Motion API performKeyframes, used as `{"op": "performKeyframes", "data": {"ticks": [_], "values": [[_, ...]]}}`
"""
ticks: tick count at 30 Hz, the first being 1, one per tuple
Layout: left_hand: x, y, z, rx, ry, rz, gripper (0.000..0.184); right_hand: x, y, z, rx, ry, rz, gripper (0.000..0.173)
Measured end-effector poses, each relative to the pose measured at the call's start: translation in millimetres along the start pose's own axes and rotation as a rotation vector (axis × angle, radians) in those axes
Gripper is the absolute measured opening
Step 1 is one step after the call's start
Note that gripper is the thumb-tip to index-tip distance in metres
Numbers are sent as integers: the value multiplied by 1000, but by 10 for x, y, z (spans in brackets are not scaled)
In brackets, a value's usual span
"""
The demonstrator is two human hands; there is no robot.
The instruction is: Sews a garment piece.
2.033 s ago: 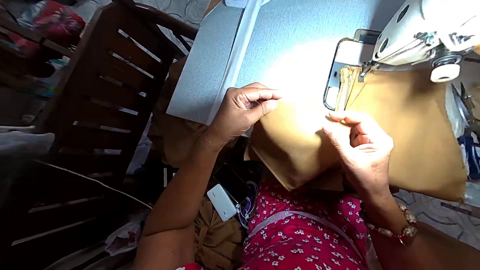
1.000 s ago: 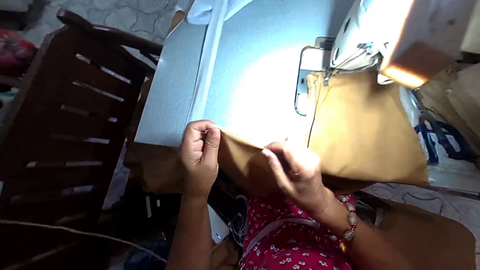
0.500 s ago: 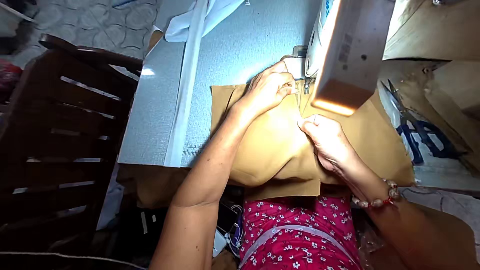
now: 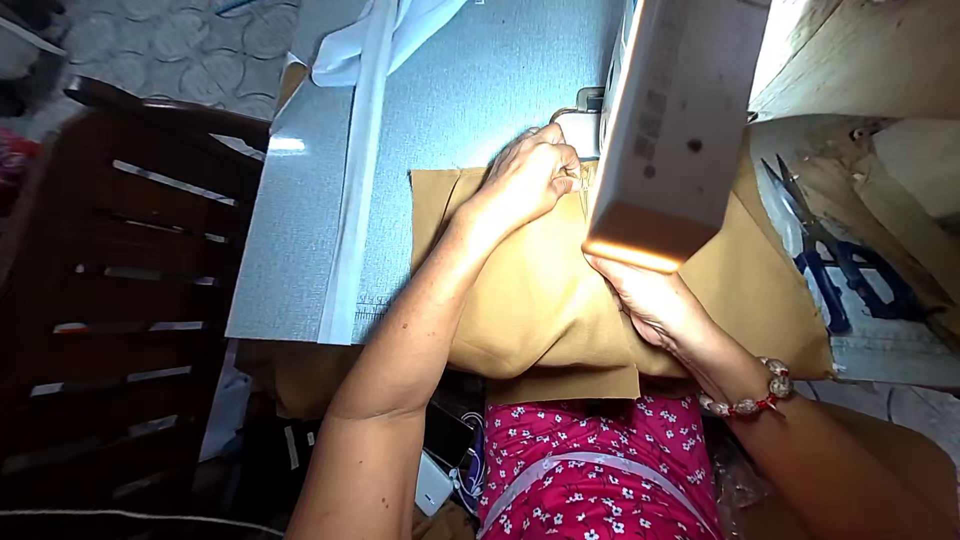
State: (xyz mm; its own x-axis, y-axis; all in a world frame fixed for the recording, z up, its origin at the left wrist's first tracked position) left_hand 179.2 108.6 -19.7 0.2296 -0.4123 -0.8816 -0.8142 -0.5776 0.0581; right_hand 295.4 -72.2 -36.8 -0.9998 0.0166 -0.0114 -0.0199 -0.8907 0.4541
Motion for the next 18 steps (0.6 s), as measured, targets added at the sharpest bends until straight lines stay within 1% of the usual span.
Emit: {"op": "performKeyframes", "data": {"ticks": [1, 3, 4, 5, 6, 7, 11, 15, 17, 18], "values": [[-6, 17, -41, -25, -36, -27, 22, 5, -12, 4, 4, 4, -1, 20], [5, 78, -154, -12, -132, -161, 34, 16, -46, 7, -1, 9, -3, 22], [39, 106, -201, 11, -167, -226, 32, 19, -58, 5, -2, 10, -2, 23], [89, 128, -235, 27, -179, -267, 25, 19, -65, 3, 1, 11, -1, 24], [148, 146, -254, 27, -170, -271, 16, 19, -63, 4, 4, 16, -1, 24], [200, 166, -271, 12, -154, -261, 13, 21, -59, 7, 4, 19, -2, 25], [305, 299, -306, -67, -80, -240, 20, 35, -49, 12, -30, 40, -5, 20], [409, 450, -268, -99, 39, -214, 37, 27, -58, 25, -58, 58, 24, 16], [441, 477, -242, -95, 50, -225, 39, -1, -23, 57, -96, 159, 30, 17], [450, 479, -237, -94, 47, -229, 40, -26, 10, 76, -165, 278, 6, 21]]}}
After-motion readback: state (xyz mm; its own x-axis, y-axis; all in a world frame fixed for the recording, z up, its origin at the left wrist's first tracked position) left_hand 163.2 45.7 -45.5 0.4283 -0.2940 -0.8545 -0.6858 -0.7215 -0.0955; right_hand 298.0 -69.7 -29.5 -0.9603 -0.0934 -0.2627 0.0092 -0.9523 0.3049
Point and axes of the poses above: each hand's wrist, its own y-axis away from the middle knuckle, its own x-axis out of the palm, z = x × y, the point moved 3 cm from there along -y, towards the middle knuckle, and after that the axes turned 7 degrees about z, right-handed, at the moved point
